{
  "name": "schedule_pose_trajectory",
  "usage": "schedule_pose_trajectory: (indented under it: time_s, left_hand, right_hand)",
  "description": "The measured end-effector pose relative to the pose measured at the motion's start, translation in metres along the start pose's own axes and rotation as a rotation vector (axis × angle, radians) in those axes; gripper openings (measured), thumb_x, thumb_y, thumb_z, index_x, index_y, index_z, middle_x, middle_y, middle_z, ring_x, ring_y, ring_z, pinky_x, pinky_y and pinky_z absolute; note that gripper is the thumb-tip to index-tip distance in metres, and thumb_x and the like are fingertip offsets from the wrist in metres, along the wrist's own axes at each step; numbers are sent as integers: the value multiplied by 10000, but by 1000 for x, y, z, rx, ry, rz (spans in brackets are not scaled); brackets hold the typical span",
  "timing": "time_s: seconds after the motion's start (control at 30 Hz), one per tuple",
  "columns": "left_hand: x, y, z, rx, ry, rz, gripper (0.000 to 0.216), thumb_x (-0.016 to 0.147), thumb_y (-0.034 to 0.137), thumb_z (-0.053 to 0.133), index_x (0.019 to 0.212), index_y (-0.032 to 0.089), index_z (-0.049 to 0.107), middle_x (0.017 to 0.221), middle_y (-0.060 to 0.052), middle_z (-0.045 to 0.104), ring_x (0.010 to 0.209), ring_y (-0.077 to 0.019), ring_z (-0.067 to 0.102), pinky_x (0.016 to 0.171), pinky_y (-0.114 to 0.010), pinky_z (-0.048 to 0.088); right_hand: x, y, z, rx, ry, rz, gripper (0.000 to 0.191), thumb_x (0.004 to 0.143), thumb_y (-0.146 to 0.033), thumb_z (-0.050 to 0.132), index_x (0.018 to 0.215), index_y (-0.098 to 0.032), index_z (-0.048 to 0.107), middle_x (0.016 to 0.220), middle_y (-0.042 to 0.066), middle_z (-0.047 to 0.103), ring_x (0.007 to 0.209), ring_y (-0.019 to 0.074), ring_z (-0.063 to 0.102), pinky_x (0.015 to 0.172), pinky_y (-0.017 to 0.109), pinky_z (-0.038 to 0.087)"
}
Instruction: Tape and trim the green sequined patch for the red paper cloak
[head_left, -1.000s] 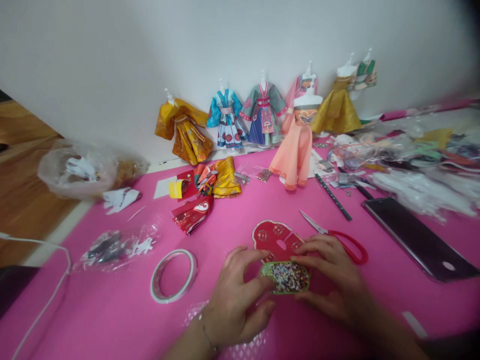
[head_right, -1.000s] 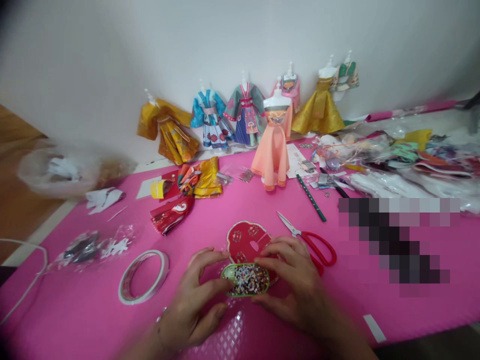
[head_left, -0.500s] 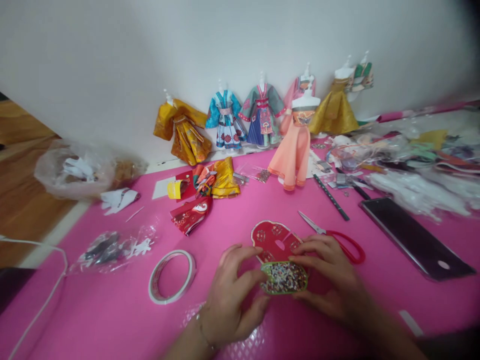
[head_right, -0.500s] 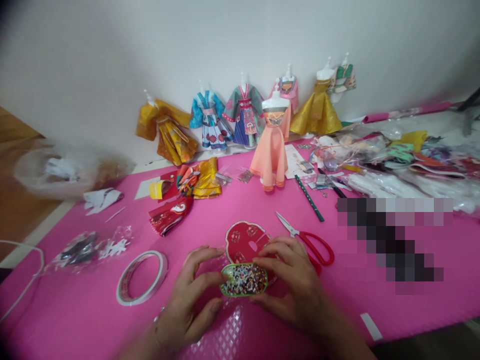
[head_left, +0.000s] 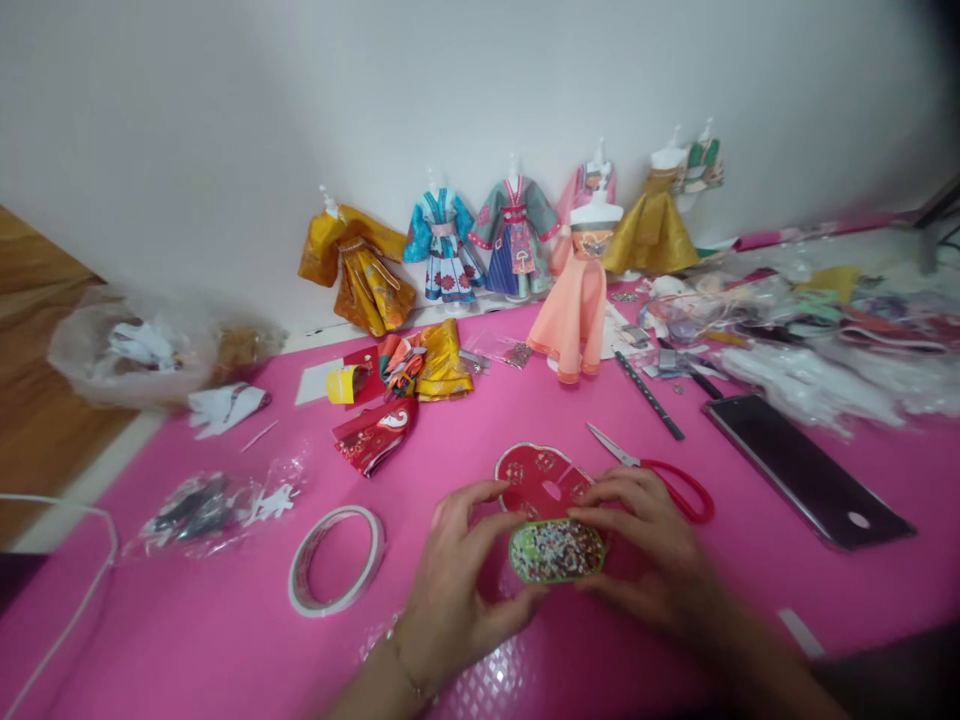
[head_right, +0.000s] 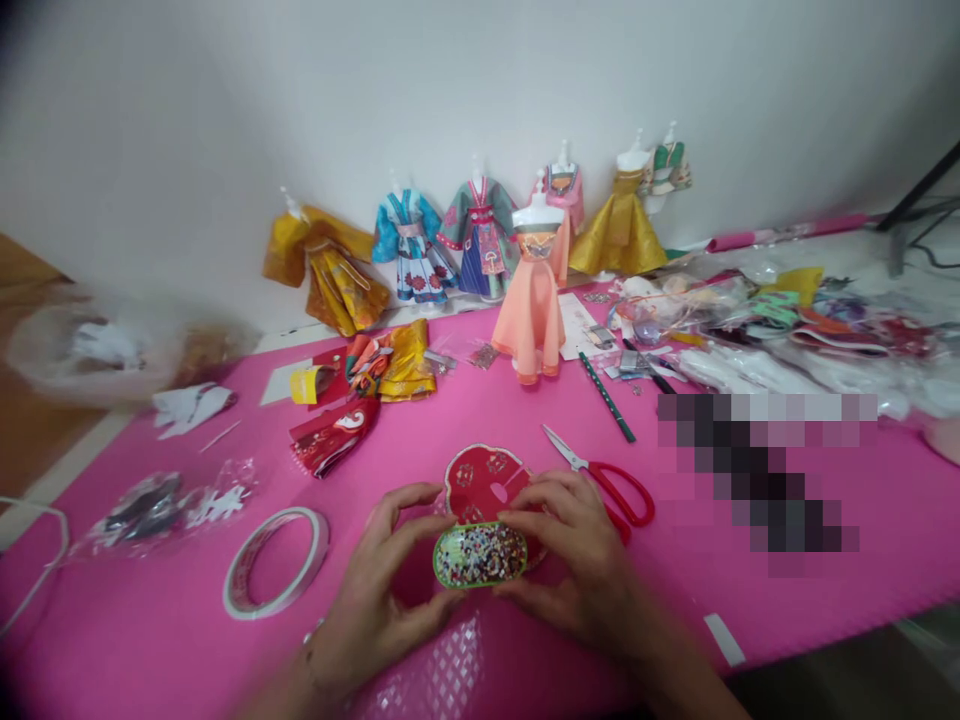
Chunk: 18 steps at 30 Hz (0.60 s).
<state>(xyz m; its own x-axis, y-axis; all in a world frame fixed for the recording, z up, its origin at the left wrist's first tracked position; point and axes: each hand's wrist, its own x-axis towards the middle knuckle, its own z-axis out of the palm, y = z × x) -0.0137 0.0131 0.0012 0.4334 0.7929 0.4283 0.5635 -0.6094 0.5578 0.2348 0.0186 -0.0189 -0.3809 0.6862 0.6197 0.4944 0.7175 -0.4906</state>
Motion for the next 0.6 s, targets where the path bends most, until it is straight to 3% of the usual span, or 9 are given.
schedule_pose_trajectory:
  time_s: [0.17, 0.4, 0.6]
  left_hand:
    - [-1, -2, 0, 17, -21, 14, 581, 790, 253, 788, 1311, 266, 531, 1343, -124, 517, 1219, -325, 540, 972, -514, 504]
    - [0, -6, 1, -33, 3, 19, 458, 819, 248, 774, 1239, 277, 594, 1294, -107, 556, 1175, -312, 587, 940, -491, 539]
    - [4, -6, -1, -85, 21, -20, 406, 823, 259, 774, 1201, 314, 635, 1250, -88, 583, 1110, -302, 627, 886, -487, 575]
  right_hand:
    - [1, -1, 1, 0, -8, 10, 419, 906, -491, 702, 1212, -218, 619, 1102, 89, 635, 1083, 276, 527, 942, 460, 417]
    - [2, 0, 3, 10, -15, 33, 445, 910, -544, 674, 1217, -226, 621, 1110, 88, 647, 1085, 276, 544, 933, 471, 428]
    - [8, -4, 1, -31, 9, 4, 599, 932, -671, 545, 1289, -193, 601, 1116, 106, 651, 1069, 277, 568, 906, 465, 467]
